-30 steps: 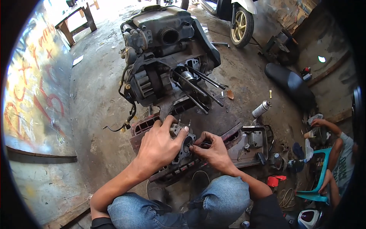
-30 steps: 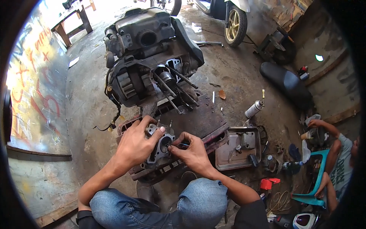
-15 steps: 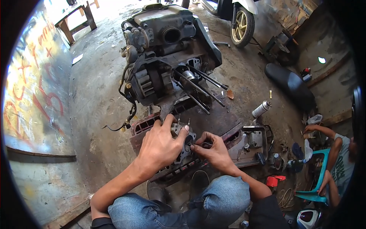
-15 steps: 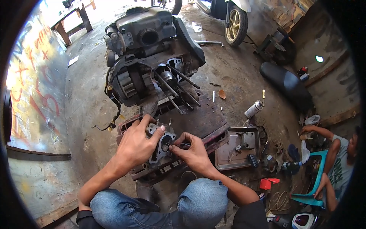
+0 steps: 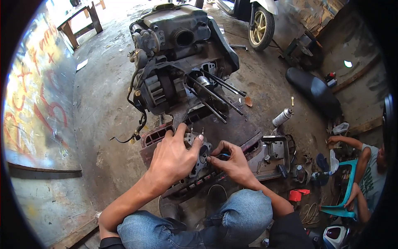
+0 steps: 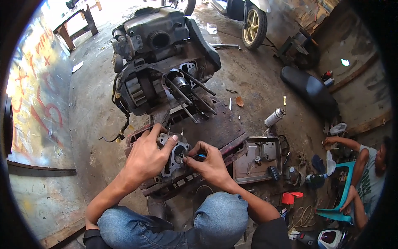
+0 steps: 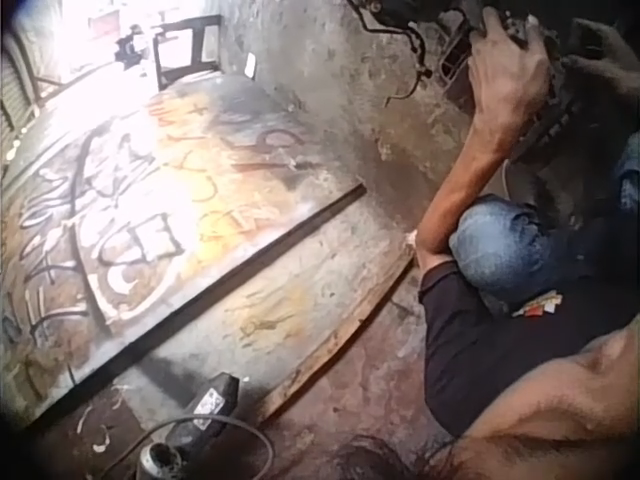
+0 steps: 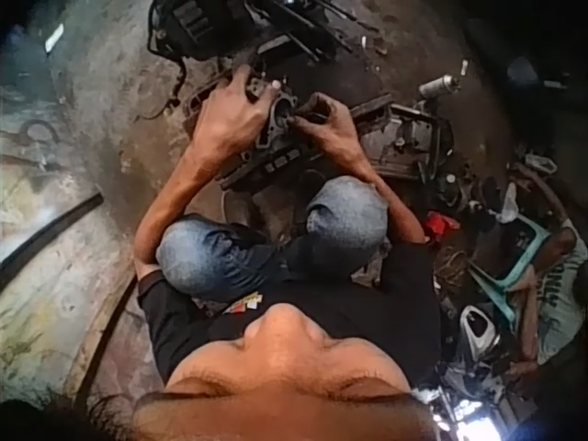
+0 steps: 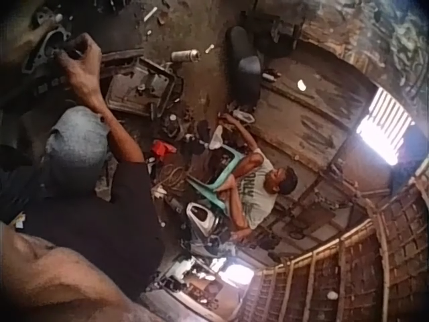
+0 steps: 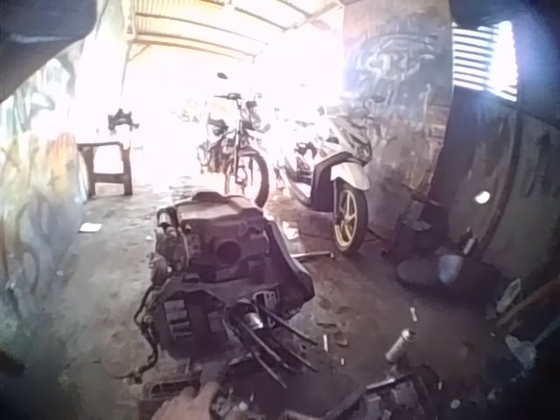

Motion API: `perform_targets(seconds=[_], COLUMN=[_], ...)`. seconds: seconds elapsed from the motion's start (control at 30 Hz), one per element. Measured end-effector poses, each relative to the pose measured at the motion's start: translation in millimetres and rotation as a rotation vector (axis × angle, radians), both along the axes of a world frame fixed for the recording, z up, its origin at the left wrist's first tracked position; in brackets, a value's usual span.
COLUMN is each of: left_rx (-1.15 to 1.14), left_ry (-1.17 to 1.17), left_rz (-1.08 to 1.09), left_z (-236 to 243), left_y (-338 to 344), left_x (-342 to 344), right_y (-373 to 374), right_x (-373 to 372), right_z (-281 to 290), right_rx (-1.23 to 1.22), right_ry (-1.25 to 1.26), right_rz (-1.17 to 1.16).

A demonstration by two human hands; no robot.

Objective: Cleaning or repairing a motorcycle engine cylinder head.

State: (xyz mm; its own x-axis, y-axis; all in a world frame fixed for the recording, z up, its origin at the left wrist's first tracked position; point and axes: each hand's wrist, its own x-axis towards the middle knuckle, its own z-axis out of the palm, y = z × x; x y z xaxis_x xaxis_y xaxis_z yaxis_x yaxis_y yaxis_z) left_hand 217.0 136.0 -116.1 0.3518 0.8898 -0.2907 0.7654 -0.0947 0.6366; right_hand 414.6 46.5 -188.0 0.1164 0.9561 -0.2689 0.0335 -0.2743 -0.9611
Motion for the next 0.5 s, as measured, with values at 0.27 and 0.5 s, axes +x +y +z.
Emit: perform_targets(seconds=[0.27, 0.5], left_rx=[0.006, 0.006], left_ry=[-0.013, -0.008], left_rz=[-0.003, -0.012], left_z=[1, -1], left_y=[0, 2], left_x=[-1, 0], right_y=[-2, 4], right_x=[1, 2], right_z=[4, -4], right_rx=[-0.002, 0.14], right_ry=[0.019, -0.182], right_rz=[0.018, 0.013])
